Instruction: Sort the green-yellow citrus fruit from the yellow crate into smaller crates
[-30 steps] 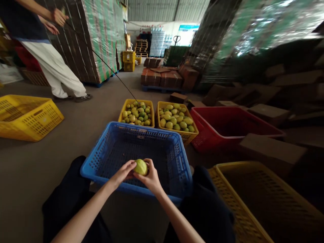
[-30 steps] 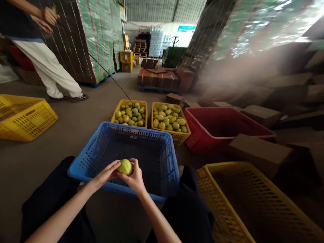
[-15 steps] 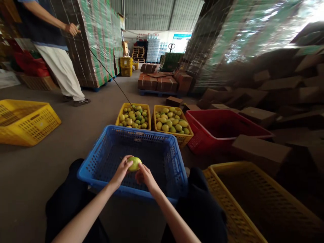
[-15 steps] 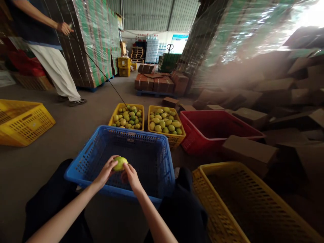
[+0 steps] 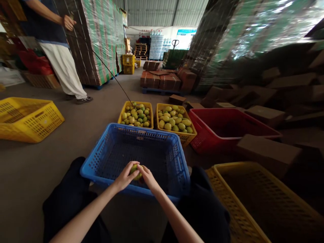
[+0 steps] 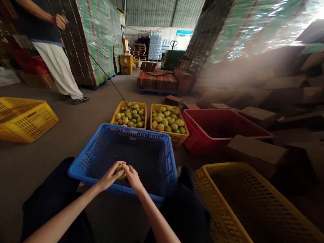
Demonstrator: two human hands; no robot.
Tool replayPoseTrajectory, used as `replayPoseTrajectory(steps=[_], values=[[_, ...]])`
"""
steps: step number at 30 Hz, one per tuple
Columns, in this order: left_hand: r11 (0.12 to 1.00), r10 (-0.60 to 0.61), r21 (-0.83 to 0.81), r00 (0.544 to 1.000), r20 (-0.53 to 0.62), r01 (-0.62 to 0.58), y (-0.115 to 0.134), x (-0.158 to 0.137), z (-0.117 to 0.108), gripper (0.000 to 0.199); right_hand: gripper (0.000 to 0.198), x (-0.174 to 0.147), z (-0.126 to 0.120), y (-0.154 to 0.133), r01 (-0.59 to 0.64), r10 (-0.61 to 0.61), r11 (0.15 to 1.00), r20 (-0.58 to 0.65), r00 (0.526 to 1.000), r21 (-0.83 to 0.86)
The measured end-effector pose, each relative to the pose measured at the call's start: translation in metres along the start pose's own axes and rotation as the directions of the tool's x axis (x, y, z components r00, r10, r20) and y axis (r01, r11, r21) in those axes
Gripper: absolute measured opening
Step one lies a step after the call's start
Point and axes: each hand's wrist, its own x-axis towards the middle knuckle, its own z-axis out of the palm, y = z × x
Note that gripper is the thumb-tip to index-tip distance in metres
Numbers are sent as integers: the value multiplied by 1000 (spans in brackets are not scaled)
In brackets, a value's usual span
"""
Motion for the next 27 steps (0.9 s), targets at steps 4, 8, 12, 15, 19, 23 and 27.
replayPoseTrajectory(steps=[4, 8, 12, 15, 19, 23, 27], values=[[1000, -19, 2, 1000, 12, 19, -1, -3, 0, 38, 51, 2, 0, 4, -24, 24, 999, 4, 1000, -27], [999, -23, -26, 1000, 13, 24, -2, -4, 1, 39, 48, 4, -1, 10, -42, 41, 998, -9, 999, -37], [998, -37, -54, 999, -10, 36, -2, -3, 1, 39, 48, 6, -2, 15, -28, 27, 998, -15, 1000, -47], [995, -50, -86, 999, -11, 48, -1, -3, 1, 40, 48, 8, -3, 19, -27, 26, 999, -22, 999, -43], [993, -60, -106, 998, -14, 58, -1, -3, 2, 40, 46, 10, -5, 24, -29, 29, 999, -20, 999, -32], [995, -59, -87, 998, -15, 57, -1, -3, 3, 42, 45, 11, -7, 27, -20, 19, 999, -31, 999, -35], [995, -67, -77, 998, -5, 66, 1, -4, 3, 44, 45, 10, -6, 26, -21, 19, 998, -37, 999, -53]])
